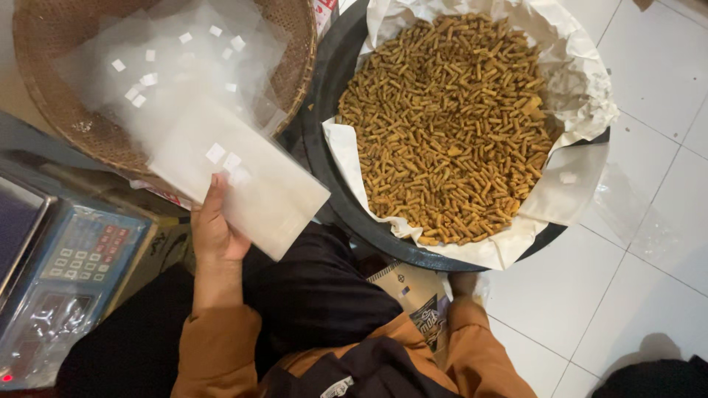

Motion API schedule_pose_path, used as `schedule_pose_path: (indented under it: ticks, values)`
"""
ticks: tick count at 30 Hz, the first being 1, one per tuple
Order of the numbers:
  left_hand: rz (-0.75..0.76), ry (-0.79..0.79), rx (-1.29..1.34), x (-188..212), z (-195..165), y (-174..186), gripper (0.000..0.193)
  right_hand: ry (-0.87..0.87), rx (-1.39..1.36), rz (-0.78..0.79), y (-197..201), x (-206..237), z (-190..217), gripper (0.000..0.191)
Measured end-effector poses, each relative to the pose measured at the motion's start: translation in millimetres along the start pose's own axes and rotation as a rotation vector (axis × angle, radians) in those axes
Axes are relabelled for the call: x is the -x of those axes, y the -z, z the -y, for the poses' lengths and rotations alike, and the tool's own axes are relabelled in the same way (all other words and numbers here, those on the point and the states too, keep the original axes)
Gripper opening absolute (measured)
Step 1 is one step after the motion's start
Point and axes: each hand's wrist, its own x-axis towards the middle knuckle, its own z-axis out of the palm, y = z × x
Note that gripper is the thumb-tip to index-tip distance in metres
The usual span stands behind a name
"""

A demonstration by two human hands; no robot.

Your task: The person sits on the floor and counts and separates clear plastic bags one at a time from a pile in a large woven basket, stacking the counted bags into groups. They gather the stacked bags together and hold the finished stack at the end.

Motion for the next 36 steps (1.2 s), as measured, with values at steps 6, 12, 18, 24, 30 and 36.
schedule_pose_path:
  ticks: [6, 12, 18, 24, 30, 36]
  values:
    - [-0.055, -0.04, -0.042, 3.6, 3.5, -7.8, 0.044, 0.022, 0.071, -0.044, -5.3, -9.9, -7.0, 0.014]
    - [-0.085, -0.003, -0.07, 7.7, 3.9, -7.5, 0.032, 0.072, 0.136, 0.022, -3.6, -22.4, -13.0, 0.016]
    - [-0.103, 0.003, -0.064, 10.6, -0.6, -17.7, 0.027, 0.148, 0.167, 0.104, 12.1, -40.6, -6.8, 0.018]
    - [-0.095, 0.02, -0.09, 8.0, -1.2, -14.1, 0.034, 0.273, 0.09, 0.248, 69.6, -81.7, -0.7, 0.021]
    - [-0.083, -0.007, -0.094, -1.6, 1.7, -1.8, 0.041, 0.243, -0.198, 0.483, 114.0, -109.6, -2.6, 0.025]
    - [-0.06, 0.049, -0.121, -4.3, -2.4, -0.4, 0.046, 0.158, 0.135, 0.593, 107.1, -103.5, -10.4, 0.035]
